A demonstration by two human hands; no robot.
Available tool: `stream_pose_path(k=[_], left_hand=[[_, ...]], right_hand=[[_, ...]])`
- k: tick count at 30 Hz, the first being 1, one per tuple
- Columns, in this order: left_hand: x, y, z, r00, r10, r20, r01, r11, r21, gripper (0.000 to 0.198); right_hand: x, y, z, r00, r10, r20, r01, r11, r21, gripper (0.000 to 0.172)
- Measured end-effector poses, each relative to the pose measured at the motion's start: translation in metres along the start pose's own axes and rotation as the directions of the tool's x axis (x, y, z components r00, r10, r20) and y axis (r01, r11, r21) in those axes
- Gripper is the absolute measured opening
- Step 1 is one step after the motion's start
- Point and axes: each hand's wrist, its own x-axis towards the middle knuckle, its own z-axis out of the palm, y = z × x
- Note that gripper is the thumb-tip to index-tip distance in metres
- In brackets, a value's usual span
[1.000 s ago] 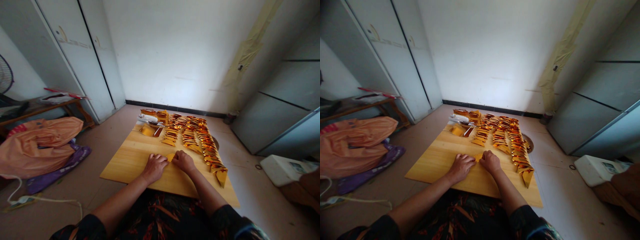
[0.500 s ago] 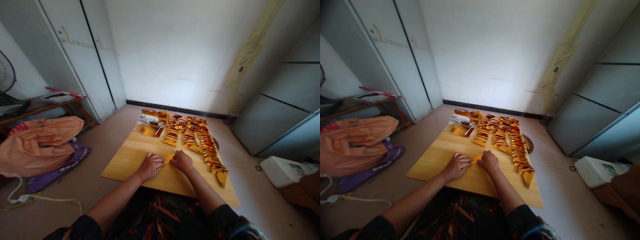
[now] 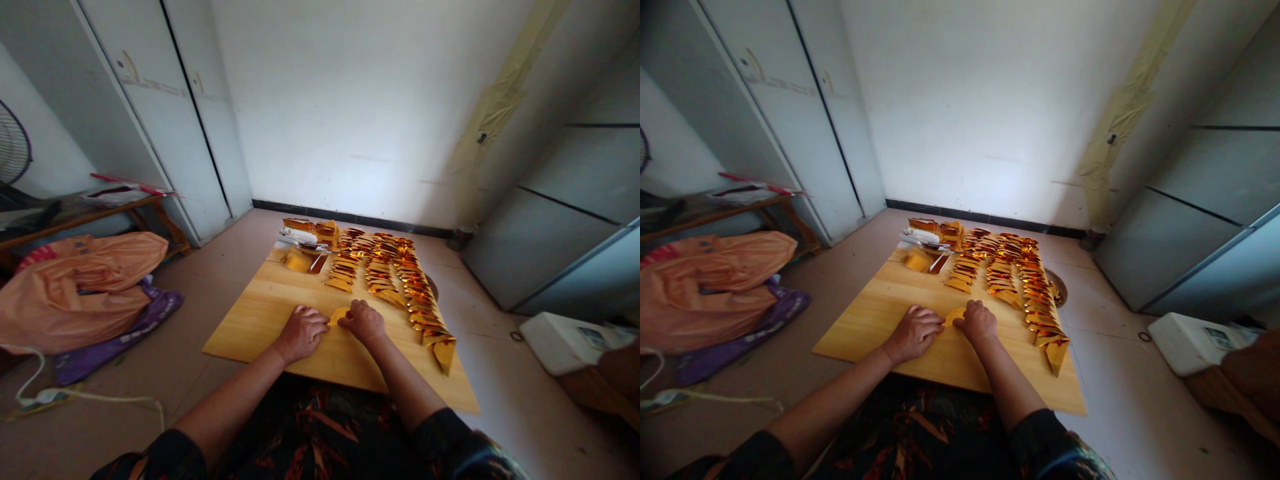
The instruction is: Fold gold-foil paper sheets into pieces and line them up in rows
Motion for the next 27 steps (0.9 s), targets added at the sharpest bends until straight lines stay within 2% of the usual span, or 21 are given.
stream_pose_path(k=[10, 18, 27], left_hand=[[0.0, -0.001, 0.002, 0.999, 0.016, -0.03, -0.016, 1.0, 0.004, 0.023], [0.004, 0.003, 0.001, 0.999, 0.014, -0.041, -0.013, 1.0, 0.02, 0.018], [0.051, 0.018, -0.002, 0.984, -0.1, 0.147, 0.081, 0.988, 0.128, 0.012]], right_hand=[[0.007, 0.02, -0.01, 0.999, -0.039, 0.037, 0.035, 0.994, 0.101, 0.012], [0.012, 0.036, -0.004, 0.998, -0.058, -0.012, 0.059, 0.986, 0.158, 0.02], [0.011, 0.039, -0.002, 0.998, -0.061, -0.025, 0.064, 0.981, 0.184, 0.021]])
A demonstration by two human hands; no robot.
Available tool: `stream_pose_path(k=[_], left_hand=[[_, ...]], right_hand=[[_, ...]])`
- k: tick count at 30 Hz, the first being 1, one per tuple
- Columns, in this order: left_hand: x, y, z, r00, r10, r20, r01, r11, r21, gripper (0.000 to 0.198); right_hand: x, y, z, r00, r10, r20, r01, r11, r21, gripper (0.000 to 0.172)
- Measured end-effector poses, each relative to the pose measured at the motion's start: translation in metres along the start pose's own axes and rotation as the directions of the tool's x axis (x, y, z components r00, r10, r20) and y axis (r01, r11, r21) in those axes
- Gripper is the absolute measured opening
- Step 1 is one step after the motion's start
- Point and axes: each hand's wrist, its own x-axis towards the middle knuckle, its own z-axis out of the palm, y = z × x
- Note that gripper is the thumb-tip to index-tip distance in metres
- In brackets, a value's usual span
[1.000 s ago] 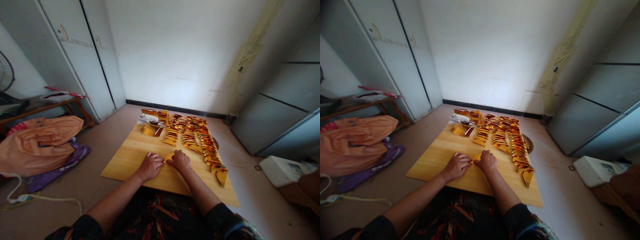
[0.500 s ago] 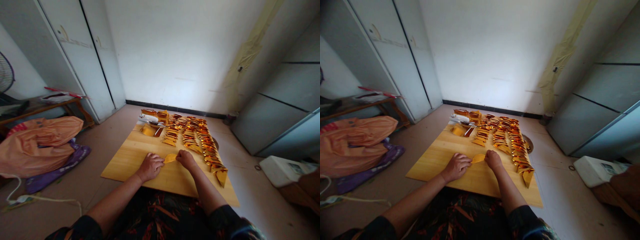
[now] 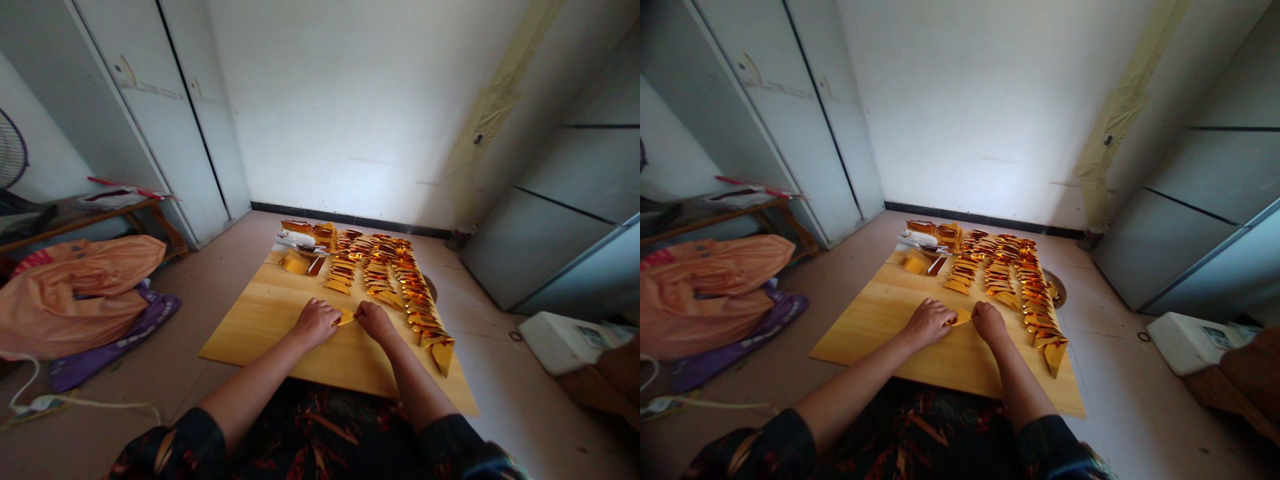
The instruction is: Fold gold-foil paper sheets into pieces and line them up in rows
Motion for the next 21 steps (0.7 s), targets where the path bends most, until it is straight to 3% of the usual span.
stream_pose_path(k=[8, 17, 21], left_hand=[[0.021, 0.002, 0.007, 0.98, -0.099, 0.174, 0.102, 0.995, -0.006, 0.018], [0.018, 0.002, 0.01, 0.969, -0.173, 0.174, 0.177, 0.984, -0.006, 0.02], [0.019, 0.003, 0.011, 0.969, -0.189, 0.16, 0.192, 0.981, -0.003, 0.022]], right_hand=[[-0.003, 0.001, 0.001, 1.0, 0.003, -0.028, -0.002, 0.999, 0.034, 0.021], [-0.01, 0.014, 0.015, 0.973, 0.045, -0.228, 0.023, 0.957, 0.288, 0.018], [-0.011, 0.013, 0.019, 0.971, 0.097, -0.218, 0.0, 0.913, 0.408, 0.018]])
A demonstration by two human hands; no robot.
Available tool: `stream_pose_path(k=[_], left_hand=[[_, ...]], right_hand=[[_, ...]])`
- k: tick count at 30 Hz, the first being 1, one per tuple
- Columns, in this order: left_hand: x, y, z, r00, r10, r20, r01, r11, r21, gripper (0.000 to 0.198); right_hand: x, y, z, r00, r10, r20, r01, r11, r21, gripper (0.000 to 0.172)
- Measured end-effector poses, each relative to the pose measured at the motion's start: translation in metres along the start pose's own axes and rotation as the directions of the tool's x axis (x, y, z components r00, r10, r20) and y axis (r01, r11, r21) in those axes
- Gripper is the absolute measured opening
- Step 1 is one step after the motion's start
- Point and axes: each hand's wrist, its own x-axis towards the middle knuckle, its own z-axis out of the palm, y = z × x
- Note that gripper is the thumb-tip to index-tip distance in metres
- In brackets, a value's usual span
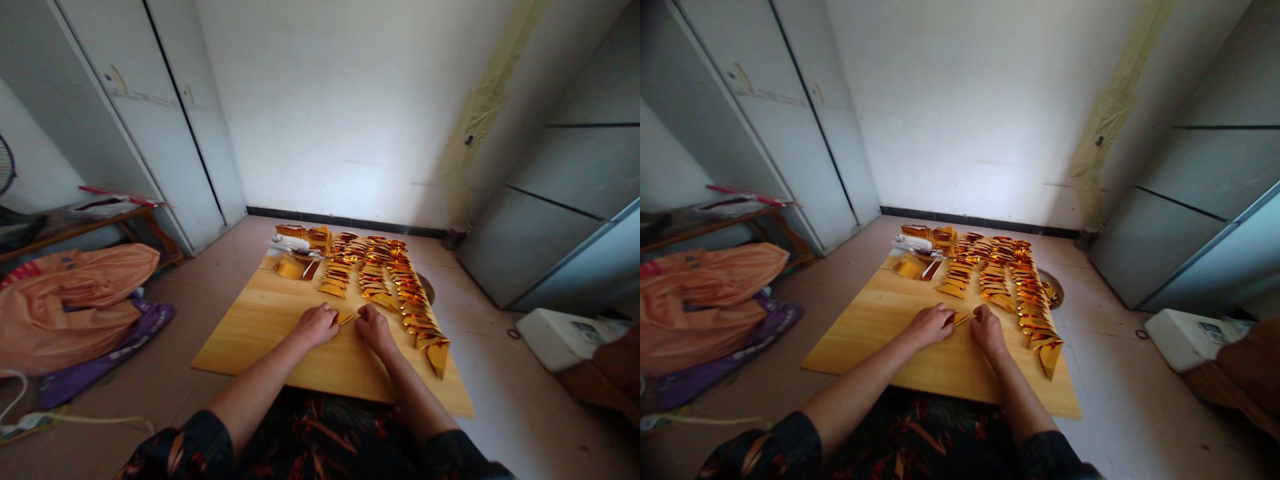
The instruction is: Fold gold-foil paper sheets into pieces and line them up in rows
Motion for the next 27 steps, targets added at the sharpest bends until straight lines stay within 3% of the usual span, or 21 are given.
stream_pose_path(k=[4, 8, 17, 22, 27], left_hand=[[-0.001, 0.002, 0.003, 0.998, -0.044, -0.048, 0.043, 0.999, -0.02, 0.026], [-0.004, 0.007, 0.002, 0.993, -0.095, -0.073, 0.093, 0.995, -0.022, 0.03], [-0.007, 0.004, 0.007, 0.978, -0.134, -0.162, 0.121, 0.989, -0.085, 0.025], [-0.009, -0.001, 0.013, 0.947, -0.2, -0.251, 0.162, 0.973, -0.164, 0.022], [-0.009, 0.0, 0.013, 0.92, -0.291, -0.261, 0.244, 0.95, -0.197, 0.02]], right_hand=[[0.0, -0.005, 0.007, 0.996, 0.083, 0.043, -0.087, 0.991, 0.098, 0.018], [0.001, -0.013, 0.017, 0.991, 0.119, 0.068, -0.128, 0.982, 0.137, 0.031], [0.0, -0.042, 0.028, 0.991, 0.131, 0.01, -0.13, 0.989, -0.07, 0.055], [0.0, -0.045, 0.035, 0.997, 0.071, 0.023, -0.07, 0.997, -0.021, 0.051], [0.0, -0.045, 0.04, 1.0, 0.023, -0.004, -0.023, 1.0, 0.012, 0.047]])
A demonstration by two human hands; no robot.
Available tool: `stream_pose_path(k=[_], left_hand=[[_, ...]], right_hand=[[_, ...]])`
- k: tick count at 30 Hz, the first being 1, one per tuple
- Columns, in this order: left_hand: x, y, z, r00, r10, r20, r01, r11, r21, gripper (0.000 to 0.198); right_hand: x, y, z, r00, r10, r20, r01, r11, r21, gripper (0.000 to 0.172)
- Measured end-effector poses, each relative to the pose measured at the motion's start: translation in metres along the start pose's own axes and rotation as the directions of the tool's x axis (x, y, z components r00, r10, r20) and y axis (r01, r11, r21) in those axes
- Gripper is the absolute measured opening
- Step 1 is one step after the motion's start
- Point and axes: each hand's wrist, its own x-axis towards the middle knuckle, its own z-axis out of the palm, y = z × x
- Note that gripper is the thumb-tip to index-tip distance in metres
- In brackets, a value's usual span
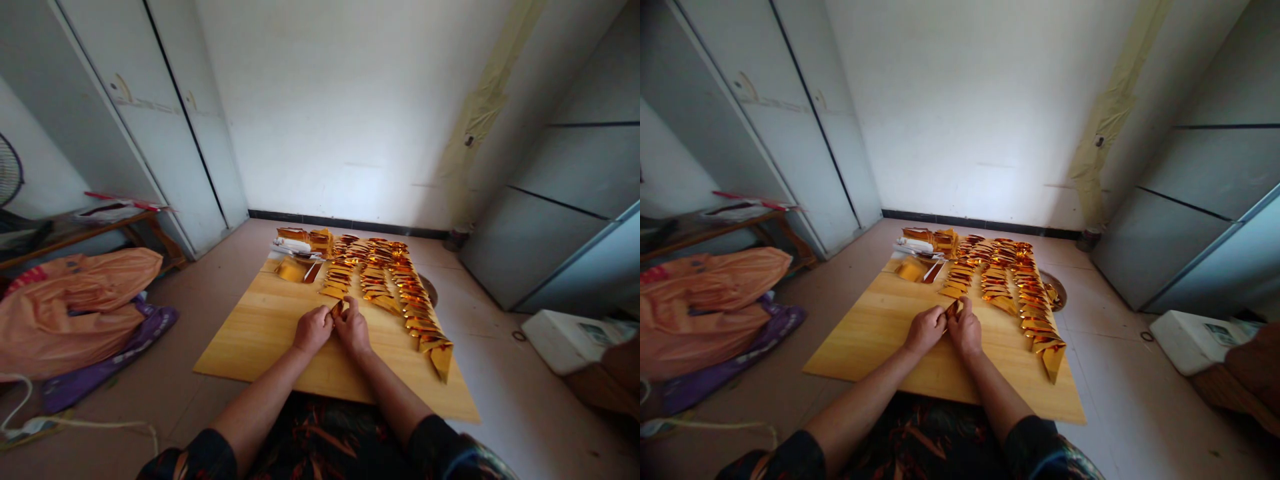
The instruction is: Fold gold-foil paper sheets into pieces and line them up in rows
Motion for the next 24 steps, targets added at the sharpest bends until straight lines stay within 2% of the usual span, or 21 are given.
stream_pose_path(k=[12, 16, 20, 24], left_hand=[[0.0, -0.004, 0.005, 1.0, -0.019, -0.002, 0.019, 1.0, 0.004, 0.02], [-0.002, -0.003, 0.004, 1.0, 0.017, -0.011, -0.018, 0.999, -0.029, 0.019], [-0.008, -0.005, 0.004, 0.993, 0.085, -0.078, -0.092, 0.991, -0.1, 0.014], [-0.012, -0.008, 0.005, 0.988, 0.075, -0.132, -0.092, 0.988, -0.125, 0.026]], right_hand=[[0.002, 0.005, 0.001, 1.0, -0.011, -0.012, 0.012, 0.996, 0.091, 0.05], [0.003, 0.007, 0.003, 0.999, -0.028, -0.039, 0.033, 0.992, 0.126, 0.049], [0.007, 0.015, 0.008, 0.994, -0.029, -0.106, 0.056, 0.964, 0.259, 0.046], [0.009, 0.022, 0.014, 0.99, 0.009, -0.144, 0.06, 0.882, 0.467, 0.043]])
